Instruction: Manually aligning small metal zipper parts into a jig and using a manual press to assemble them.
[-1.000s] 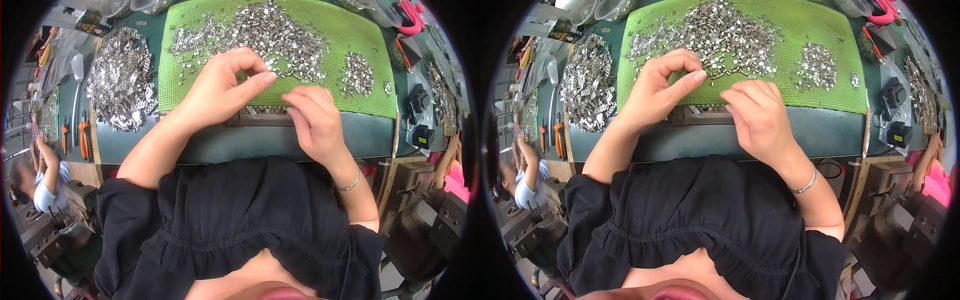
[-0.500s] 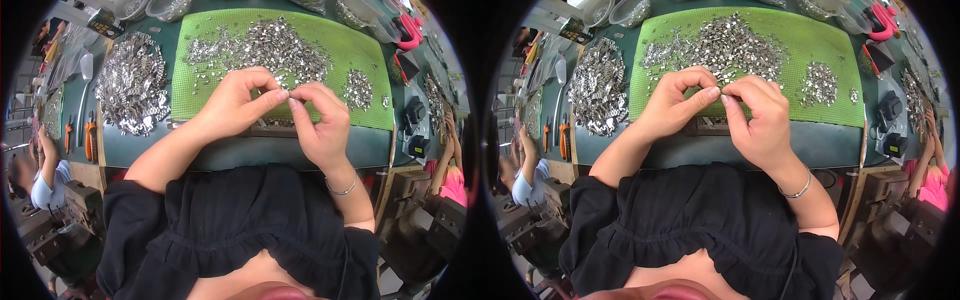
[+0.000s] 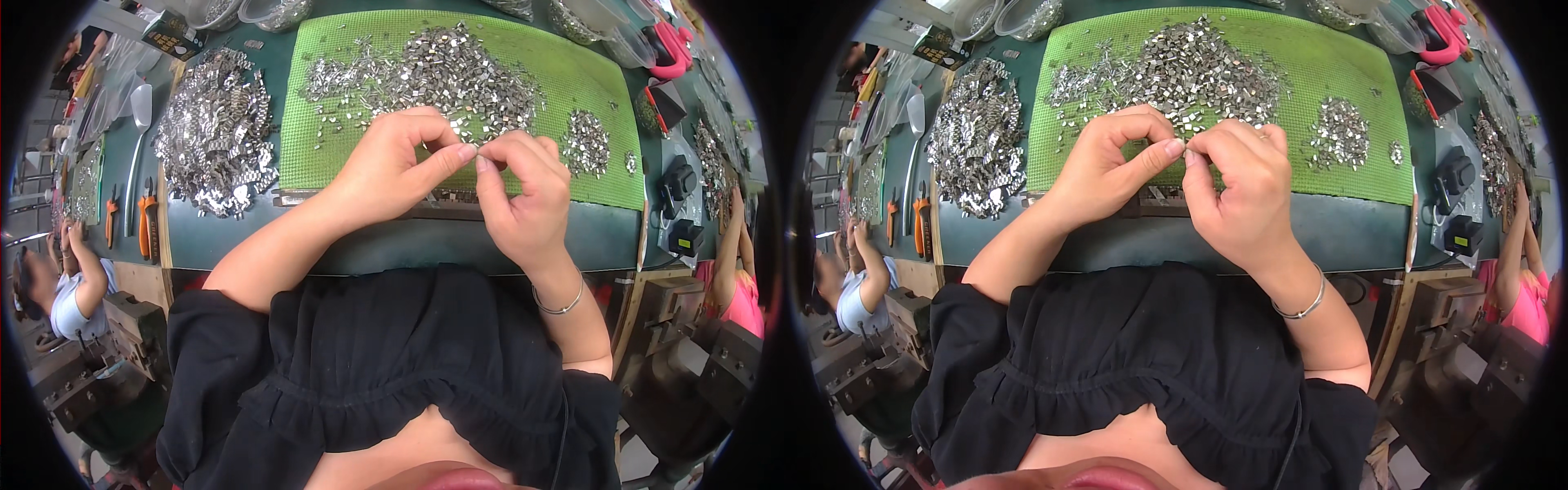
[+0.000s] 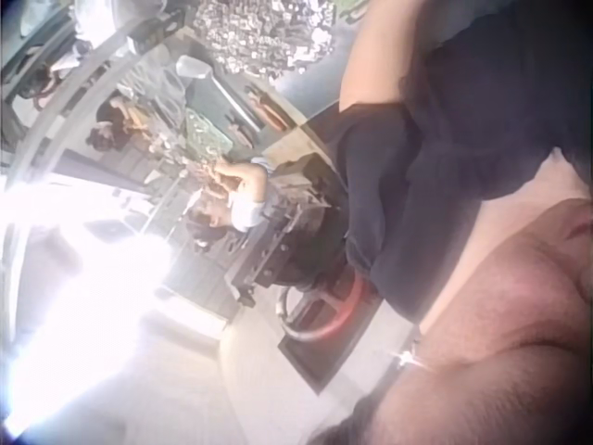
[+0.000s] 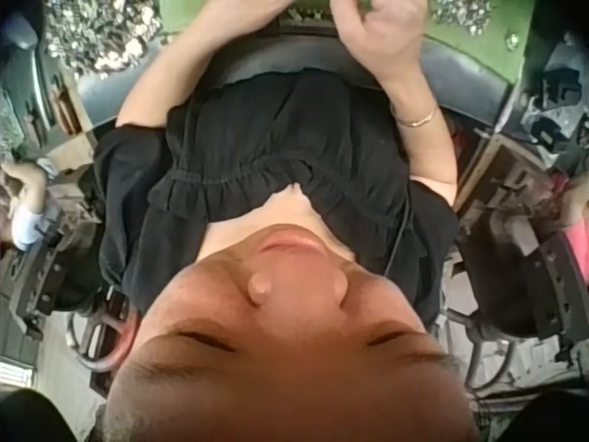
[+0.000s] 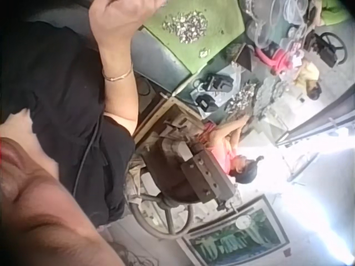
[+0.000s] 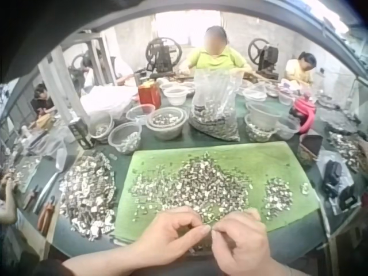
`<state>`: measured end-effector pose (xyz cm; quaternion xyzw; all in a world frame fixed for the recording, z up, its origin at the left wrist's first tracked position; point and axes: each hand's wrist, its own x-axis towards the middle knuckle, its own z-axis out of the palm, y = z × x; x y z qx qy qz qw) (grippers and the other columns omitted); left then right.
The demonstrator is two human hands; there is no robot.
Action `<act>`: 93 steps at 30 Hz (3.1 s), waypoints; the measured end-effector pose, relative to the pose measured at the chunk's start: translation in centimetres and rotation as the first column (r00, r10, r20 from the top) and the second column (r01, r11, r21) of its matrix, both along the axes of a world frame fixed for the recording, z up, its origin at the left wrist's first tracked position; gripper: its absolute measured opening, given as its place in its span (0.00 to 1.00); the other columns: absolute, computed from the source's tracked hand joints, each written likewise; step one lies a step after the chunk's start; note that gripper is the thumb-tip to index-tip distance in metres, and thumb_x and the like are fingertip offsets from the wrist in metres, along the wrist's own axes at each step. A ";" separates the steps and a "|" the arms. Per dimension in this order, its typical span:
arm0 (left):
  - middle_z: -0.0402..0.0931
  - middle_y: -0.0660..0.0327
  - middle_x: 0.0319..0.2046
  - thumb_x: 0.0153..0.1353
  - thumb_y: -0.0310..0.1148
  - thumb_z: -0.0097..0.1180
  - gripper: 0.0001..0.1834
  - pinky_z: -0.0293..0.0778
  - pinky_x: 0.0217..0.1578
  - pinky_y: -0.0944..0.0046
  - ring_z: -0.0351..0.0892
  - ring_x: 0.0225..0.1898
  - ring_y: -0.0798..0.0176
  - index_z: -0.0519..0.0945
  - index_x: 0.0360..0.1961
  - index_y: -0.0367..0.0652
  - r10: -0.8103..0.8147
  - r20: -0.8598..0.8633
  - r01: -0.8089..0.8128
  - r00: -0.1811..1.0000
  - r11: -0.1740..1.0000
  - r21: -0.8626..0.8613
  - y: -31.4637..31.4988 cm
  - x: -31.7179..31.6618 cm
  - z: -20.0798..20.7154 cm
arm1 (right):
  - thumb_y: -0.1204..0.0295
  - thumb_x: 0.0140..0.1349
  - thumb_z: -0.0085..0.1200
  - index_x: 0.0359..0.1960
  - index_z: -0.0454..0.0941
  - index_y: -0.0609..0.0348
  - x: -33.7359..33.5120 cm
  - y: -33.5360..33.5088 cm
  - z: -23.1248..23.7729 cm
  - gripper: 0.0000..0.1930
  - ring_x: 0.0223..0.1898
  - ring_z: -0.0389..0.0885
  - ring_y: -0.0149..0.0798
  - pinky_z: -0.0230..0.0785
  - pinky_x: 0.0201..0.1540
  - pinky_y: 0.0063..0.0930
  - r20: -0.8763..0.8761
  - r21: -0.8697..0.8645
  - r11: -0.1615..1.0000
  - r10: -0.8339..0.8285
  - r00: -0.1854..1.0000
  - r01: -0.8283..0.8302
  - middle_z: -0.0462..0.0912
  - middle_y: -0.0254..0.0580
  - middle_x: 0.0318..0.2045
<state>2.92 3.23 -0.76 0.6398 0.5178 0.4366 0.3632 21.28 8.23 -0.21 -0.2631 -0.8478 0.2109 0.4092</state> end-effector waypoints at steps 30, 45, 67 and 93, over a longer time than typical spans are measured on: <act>0.82 0.62 0.33 0.60 0.27 0.60 0.01 0.62 0.44 0.56 0.78 0.39 0.57 0.82 0.33 0.43 0.062 -0.593 0.011 0.803 0.993 0.118 -2.3 2.4 -1.1 | 0.68 0.57 0.63 0.25 0.78 0.54 3.2 5.0 -3.4 0.07 0.37 0.79 0.42 0.59 0.43 0.39 0.435 0.147 0.989 -0.053 0.899 -0.013 0.79 0.35 0.26; 0.79 0.66 0.41 0.50 0.29 0.68 0.17 0.63 0.46 0.54 0.76 0.39 0.64 0.83 0.43 0.46 0.221 -0.736 0.135 0.640 0.910 0.391 -5.2 0.9 -2.0 | 0.84 0.53 0.58 0.31 0.73 0.63 4.3 1.0 -3.6 0.07 0.35 0.77 0.52 0.69 0.40 0.39 0.092 -0.075 0.982 0.179 0.980 -0.172 0.77 0.47 0.31; 0.77 0.68 0.36 0.54 0.35 0.68 0.06 0.62 0.47 0.53 0.75 0.43 0.59 0.85 0.28 0.47 0.274 -0.822 0.003 0.499 0.948 0.317 1.2 0.6 -1.5 | 0.81 0.50 0.62 0.42 0.80 0.64 4.6 -1.3 -4.7 0.15 0.44 0.79 0.50 0.69 0.49 0.40 0.111 -0.036 0.995 0.099 0.989 -0.096 0.81 0.45 0.40; 0.85 0.71 0.32 0.50 0.28 0.71 0.18 0.62 0.50 0.59 0.80 0.37 0.67 0.84 0.44 0.49 0.109 -0.542 0.014 0.833 0.976 0.218 -2.0 2.5 -1.6 | 0.73 0.54 0.58 0.42 0.82 0.63 4.0 -2.6 -4.8 0.14 0.46 0.75 0.46 0.67 0.46 0.40 0.325 0.338 0.941 -0.101 0.940 -0.016 0.77 0.43 0.41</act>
